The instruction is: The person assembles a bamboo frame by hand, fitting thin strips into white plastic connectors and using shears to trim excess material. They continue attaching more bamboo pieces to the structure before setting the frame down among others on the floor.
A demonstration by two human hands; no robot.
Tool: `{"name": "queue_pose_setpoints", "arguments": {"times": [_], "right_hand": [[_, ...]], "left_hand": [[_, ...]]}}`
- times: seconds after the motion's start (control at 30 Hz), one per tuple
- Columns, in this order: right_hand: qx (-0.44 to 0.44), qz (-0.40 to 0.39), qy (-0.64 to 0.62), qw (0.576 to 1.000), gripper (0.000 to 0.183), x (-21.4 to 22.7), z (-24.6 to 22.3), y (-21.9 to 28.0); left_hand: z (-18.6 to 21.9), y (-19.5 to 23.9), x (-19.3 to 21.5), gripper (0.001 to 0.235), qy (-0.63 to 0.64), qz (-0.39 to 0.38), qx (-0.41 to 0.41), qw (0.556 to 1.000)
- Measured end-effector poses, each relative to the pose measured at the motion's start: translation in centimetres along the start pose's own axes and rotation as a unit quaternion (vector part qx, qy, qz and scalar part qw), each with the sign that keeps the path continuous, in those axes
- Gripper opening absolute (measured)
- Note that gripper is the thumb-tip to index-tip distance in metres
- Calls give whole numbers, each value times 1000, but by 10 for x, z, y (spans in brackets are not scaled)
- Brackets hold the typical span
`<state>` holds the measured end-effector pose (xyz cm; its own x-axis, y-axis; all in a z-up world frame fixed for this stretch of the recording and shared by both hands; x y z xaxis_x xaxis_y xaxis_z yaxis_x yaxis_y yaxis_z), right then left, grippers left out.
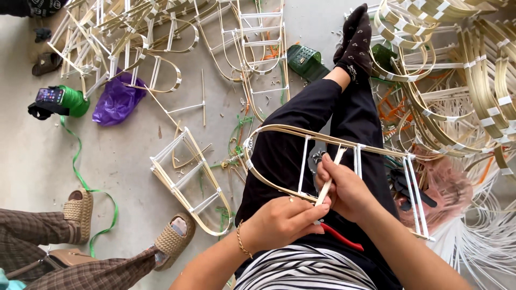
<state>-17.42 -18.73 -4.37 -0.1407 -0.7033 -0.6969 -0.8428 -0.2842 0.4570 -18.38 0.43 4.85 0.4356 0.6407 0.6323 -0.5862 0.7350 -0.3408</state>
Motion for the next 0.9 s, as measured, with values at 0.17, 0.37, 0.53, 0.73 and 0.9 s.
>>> {"name": "queue_pose_setpoints", "arguments": {"times": [0.17,0.37,0.53,0.73,0.9], "right_hand": [[-5,15,-38,999,49,3,14,5],[80,21,49,995,50,13,6,10],[118,-82,493,858,36,-13,1,31],[178,-145,575,785,26,-41,-7,46],[64,-166,623,762,27,-36,-8,49]], "left_hand": [[-7,12,-17,42,-59,25,-26,998],[-9,-3,2,47,2,48,7,999],[-22,-11,16,63,163,85,146,972],[-35,-8,1,38,178,86,206,959],[-26,-16,10,47,181,12,140,973]]}}
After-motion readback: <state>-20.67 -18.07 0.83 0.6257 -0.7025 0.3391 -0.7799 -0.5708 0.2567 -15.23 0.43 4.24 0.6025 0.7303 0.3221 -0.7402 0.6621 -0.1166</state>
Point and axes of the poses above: each hand's wrist, its own y-axis away from the middle knuckle, its own x-axis out of the back of the hand, z = x × y, the point moved 2 cm from there along -y, towards the middle knuckle, and after that the axes turned 9 degrees about x, right-handed, at the moved point
